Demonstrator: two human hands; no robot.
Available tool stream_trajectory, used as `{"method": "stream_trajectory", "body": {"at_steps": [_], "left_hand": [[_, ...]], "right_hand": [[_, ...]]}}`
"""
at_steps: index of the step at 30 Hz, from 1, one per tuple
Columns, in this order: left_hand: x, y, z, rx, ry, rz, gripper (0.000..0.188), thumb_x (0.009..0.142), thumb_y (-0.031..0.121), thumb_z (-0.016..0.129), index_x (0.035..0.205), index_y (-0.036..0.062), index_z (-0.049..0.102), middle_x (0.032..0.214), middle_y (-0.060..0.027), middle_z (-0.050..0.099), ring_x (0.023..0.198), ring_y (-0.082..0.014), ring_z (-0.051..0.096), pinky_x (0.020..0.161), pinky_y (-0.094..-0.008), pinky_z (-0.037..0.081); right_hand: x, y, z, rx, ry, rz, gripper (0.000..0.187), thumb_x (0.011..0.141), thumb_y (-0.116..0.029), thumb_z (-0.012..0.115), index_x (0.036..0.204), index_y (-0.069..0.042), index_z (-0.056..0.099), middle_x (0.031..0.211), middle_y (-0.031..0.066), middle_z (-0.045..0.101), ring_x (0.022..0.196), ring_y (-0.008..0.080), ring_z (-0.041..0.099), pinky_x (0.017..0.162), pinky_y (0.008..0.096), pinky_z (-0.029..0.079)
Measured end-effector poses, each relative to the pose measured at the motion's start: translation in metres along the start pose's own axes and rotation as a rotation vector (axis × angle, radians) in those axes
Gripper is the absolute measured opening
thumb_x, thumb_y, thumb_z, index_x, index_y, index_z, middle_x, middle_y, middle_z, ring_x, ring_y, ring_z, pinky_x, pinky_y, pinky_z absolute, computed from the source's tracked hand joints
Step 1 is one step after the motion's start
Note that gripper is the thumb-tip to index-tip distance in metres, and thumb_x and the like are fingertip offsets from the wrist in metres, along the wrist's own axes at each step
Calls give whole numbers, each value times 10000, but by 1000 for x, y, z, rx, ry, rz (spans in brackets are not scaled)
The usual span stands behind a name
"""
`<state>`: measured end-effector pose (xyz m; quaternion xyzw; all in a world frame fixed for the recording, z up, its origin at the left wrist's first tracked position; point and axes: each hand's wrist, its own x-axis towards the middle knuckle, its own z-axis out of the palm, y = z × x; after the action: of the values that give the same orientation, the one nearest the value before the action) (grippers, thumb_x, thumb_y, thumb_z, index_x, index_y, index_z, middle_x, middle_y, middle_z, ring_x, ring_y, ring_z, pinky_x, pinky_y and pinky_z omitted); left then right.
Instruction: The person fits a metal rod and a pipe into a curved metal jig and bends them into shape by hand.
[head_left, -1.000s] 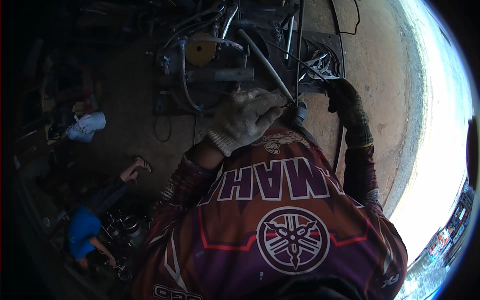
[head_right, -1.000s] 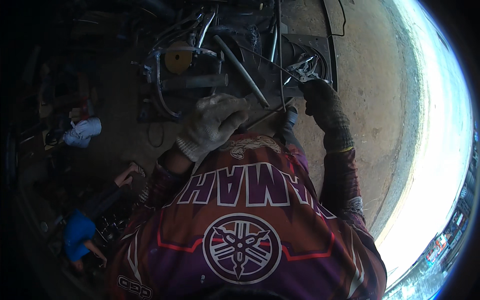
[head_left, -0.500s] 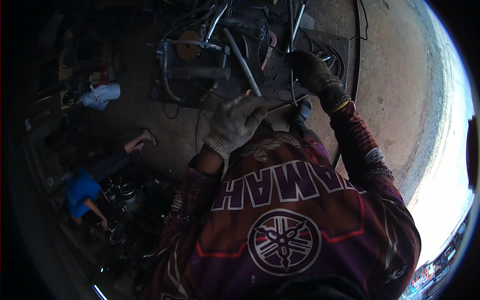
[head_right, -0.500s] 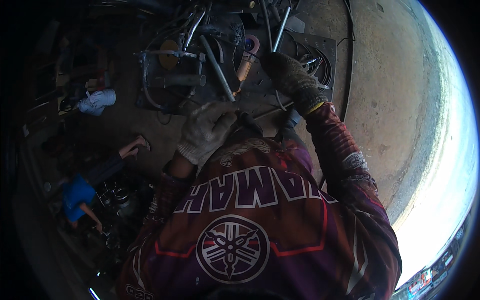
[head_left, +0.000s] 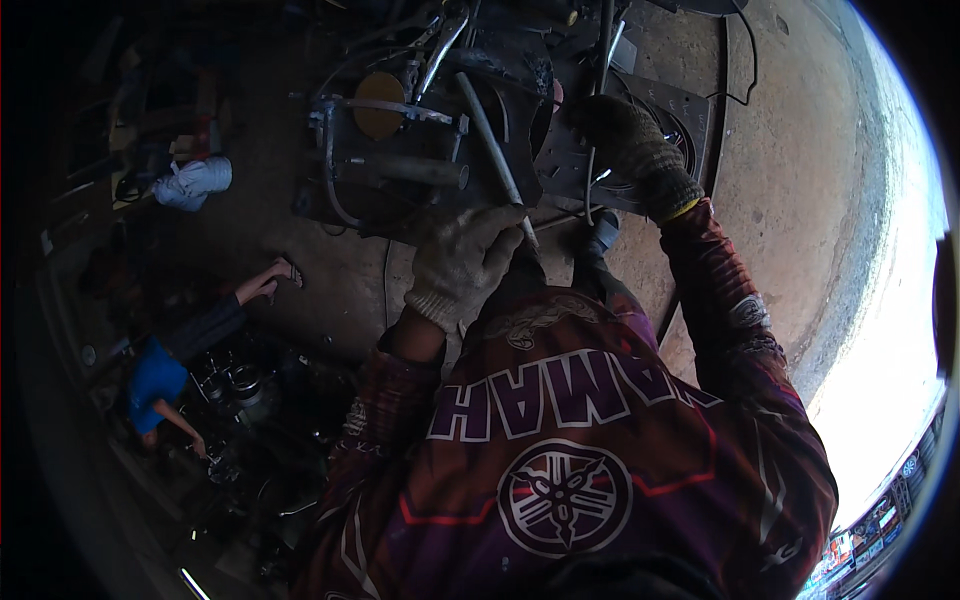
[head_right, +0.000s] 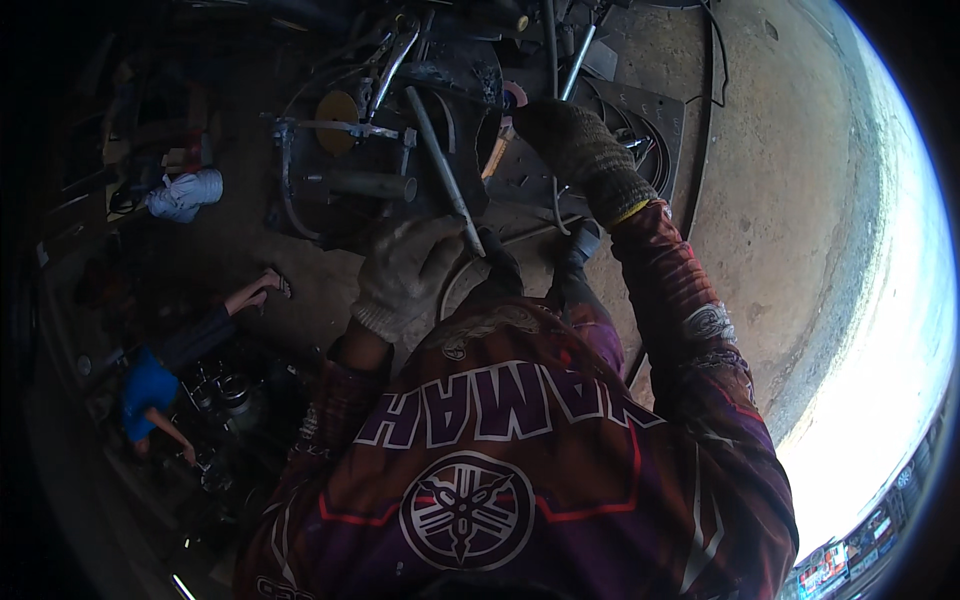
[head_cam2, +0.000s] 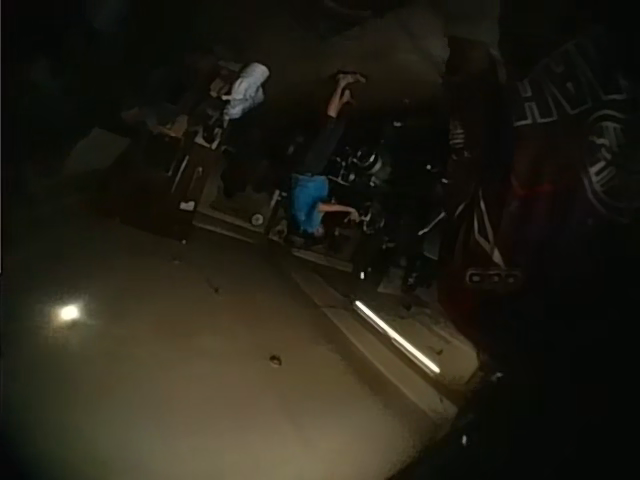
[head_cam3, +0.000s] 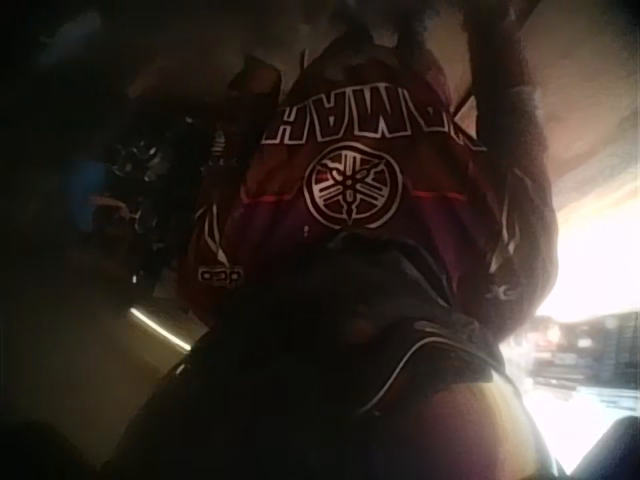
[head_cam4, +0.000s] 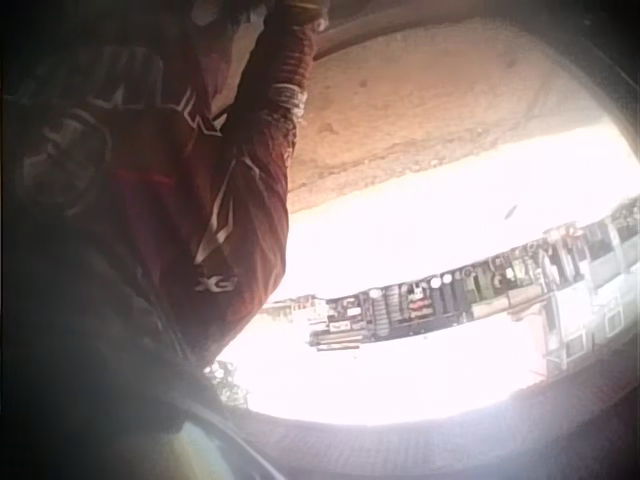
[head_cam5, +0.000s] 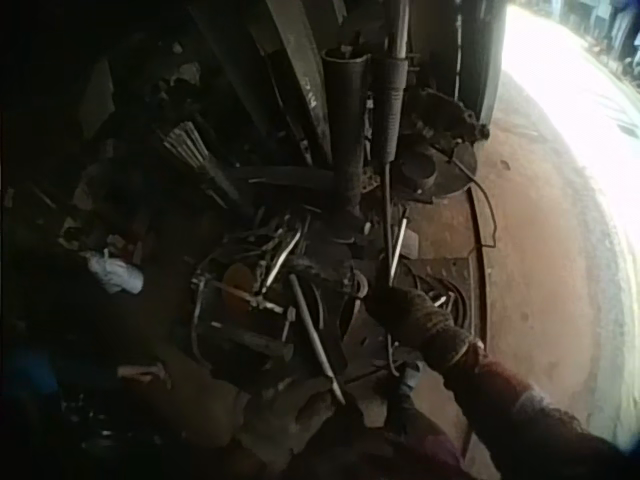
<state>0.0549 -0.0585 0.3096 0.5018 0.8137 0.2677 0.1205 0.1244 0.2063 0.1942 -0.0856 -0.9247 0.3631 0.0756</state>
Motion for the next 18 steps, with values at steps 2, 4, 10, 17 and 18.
{"method": "stream_trajectory", "body": {"at_steps": [2,4,10,17,18], "left_hand": [[-6,-7,5,31,-15,21,152,882,187,682,1021,125,685,903,-58,699,768,-249,694,633,-356,559],[-8,-7,6,62,-30,42,165,877,189,686,1032,131,682,900,-52,698,762,-242,691,631,-353,557],[-5,-2,5,-78,-54,-142,206,873,162,690,1075,122,670,952,-61,693,814,-259,689,680,-370,558],[0,-12,7,-141,-54,-90,223,861,182,708,1080,146,679,953,-54,694,817,-254,688,656,-367,553],[1,-12,7,-142,-77,-87,221,858,190,712,1072,147,682,953,-47,692,821,-246,685,670,-367,552]], "right_hand": [[6,-3,0,58,-3,5,284,920,-137,579,1185,-121,679,1058,102,686,930,240,679,823,343,552],[11,-9,-4,-20,5,24,271,918,-129,580,1167,-117,685,1045,103,693,927,241,681,817,347,552],[4,6,-5,-65,99,-132,246,938,-122,580,1158,-73,679,1047,123,691,955,265,678,833,357,549],[-4,-4,-12,100,-16,146,296,922,-94,586,1208,-69,654,1079,118,680,945,272,673,838,355,547],[-5,-1,-11,-24,-18,85,309,914,-87,591,1218,-71,649,1092,112,676,941,263,673,834,348,548]]}}
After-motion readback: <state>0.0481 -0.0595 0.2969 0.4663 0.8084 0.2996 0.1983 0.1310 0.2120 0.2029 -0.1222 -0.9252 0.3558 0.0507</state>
